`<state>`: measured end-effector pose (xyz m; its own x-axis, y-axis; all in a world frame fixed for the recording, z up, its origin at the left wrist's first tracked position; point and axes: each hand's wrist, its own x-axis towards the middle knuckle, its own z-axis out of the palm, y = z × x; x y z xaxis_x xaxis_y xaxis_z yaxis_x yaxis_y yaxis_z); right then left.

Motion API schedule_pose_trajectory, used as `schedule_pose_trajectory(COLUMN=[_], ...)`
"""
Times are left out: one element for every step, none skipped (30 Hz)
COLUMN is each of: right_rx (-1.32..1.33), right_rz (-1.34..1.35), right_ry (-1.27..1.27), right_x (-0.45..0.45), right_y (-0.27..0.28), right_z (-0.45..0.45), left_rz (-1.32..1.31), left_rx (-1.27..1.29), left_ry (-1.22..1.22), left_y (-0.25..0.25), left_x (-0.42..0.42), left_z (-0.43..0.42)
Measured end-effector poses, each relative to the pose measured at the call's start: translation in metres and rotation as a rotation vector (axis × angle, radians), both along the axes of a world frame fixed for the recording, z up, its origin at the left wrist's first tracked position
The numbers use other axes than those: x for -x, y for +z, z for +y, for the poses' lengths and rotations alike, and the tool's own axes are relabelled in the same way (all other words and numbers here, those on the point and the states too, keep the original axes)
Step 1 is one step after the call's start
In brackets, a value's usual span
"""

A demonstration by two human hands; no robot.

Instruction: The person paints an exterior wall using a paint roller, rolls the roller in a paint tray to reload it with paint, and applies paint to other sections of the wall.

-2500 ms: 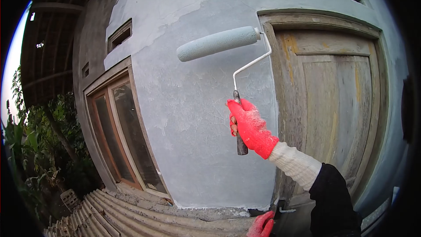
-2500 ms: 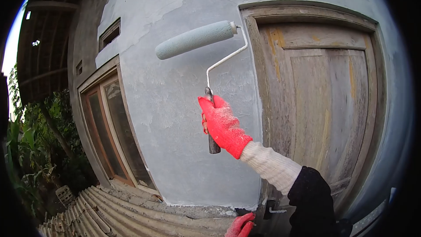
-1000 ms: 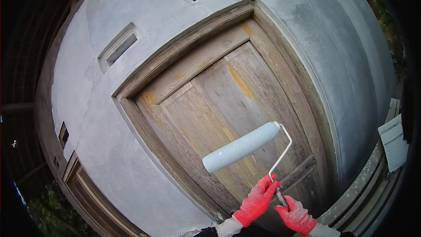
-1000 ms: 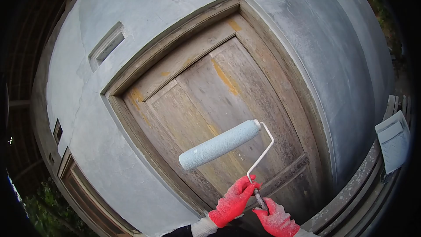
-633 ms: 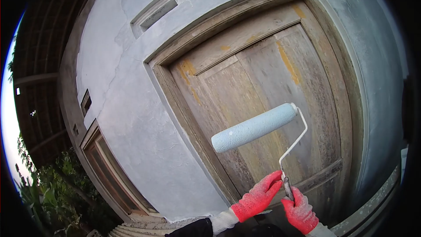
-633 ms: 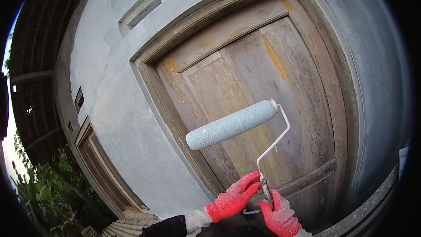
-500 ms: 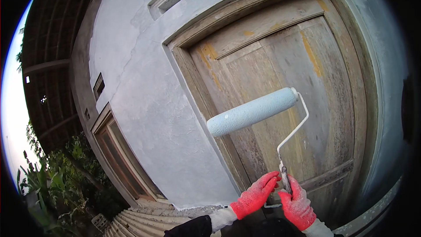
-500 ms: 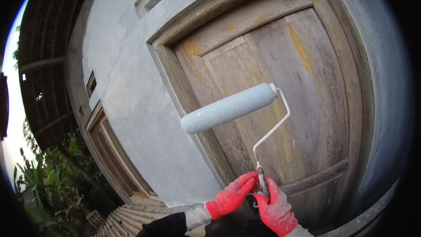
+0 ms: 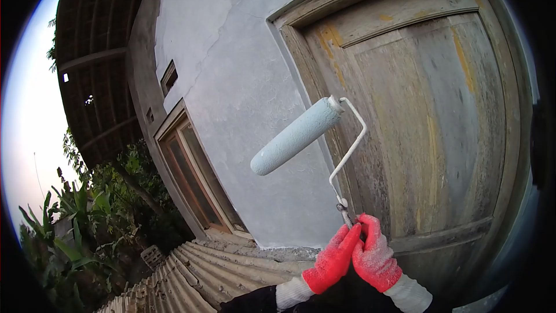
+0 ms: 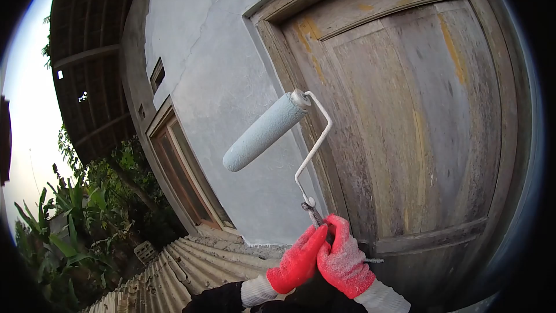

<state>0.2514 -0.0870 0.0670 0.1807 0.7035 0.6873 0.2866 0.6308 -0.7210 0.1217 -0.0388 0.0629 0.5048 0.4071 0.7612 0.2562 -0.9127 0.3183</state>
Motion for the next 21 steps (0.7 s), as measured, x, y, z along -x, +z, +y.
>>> schedule_pose_trajectory(right_rx=[0.015, -0.051, -0.118, -0.081, -0.071, -0.092, -0.114, -0.073, -0.063, 0.017, 0.101, 0.027, 0.031, 0.083, 0.139, 0.150, 0.120, 0.092, 0.110, 0.216, 0.324], right_rz=[0.010, -0.001, -0.011, -0.006, 0.009, 0.018, 0.027, 0.037, 0.048, 0.064, 0.076, 0.121, 0.121, 0.044, -0.036, -0.040, -0.023, -0.004, -0.008, 0.034, 0.076], right_ry=[0.018, 0.033, 0.047, 0.050, 0.063, 0.102, 0.140, 0.148, 0.154, 0.146, 0.139, 0.134, 0.134, 0.071, 0.010, 0.011, 0.014, 0.021, 0.025, 0.036, 0.046], right_x=[-0.003, -0.007, -0.011, -0.016, -0.022, -0.029, -0.037, -0.045, -0.050, -0.056, -0.060, -0.061, -0.066, -0.071, -0.074, -0.076, -0.077, -0.077, -0.076, -0.074, -0.072], right_y=[-0.004, -0.008, -0.010, -0.011, -0.011, -0.011, -0.012, -0.012, -0.012, -0.011, -0.014, -0.021, -0.022, -0.022, -0.023, -0.032, -0.046, -0.053, -0.056, -0.054, -0.055], right_z=[-0.002, -0.004, -0.006, -0.012, -0.015, -0.017, -0.020, -0.025, -0.029, -0.033, -0.036, -0.033, -0.035, -0.037, -0.038, -0.034, -0.029, -0.027, -0.029, -0.035, -0.039], left_rz=[0.016, 0.015, 0.003, -0.175, -0.359, -0.352, -0.341, -0.330, -0.319, -0.311, -0.312, -0.273, -0.233, -0.232, -0.150, -0.069, -0.074, -0.078, -0.083, -0.088, 0.043], left_rx=[0.238, 0.484, 0.711, 0.870, 1.021, 1.028, 1.019, 1.011, 1.004, 1.007, 1.021, 1.032, 1.036, 1.038, 1.006, 0.978, 0.989, 0.948, 0.907, 0.924, 1.028], left_ry=[-0.034, -0.046, -0.030, -0.081, -0.131, -0.111, -0.108, -0.106, -0.108, -0.082, -0.075, -0.051, -0.030, -0.031, 0.026, 0.082, 0.080, -0.025, -0.127, -0.126, -0.055], left_y=[0.010, 0.021, 0.031, 0.030, 0.029, 0.028, 0.026, 0.023, 0.022, 0.022, 0.021, 0.022, 0.024, 0.026, 0.026, 0.024, 0.013, -0.002, -0.018, -0.014, -0.004], left_x=[-0.008, -0.016, -0.024, -0.035, -0.043, -0.049, -0.055, -0.061, -0.067, -0.074, -0.078, -0.082, -0.087, -0.092, -0.096, -0.098, -0.098, -0.096, -0.092, -0.090, -0.086], left_z=[-0.008, -0.015, -0.023, -0.024, -0.026, -0.029, -0.032, -0.034, -0.036, -0.039, -0.043, -0.045, -0.045, -0.045, -0.046, -0.045, -0.037, -0.025, -0.017, -0.018, -0.021])
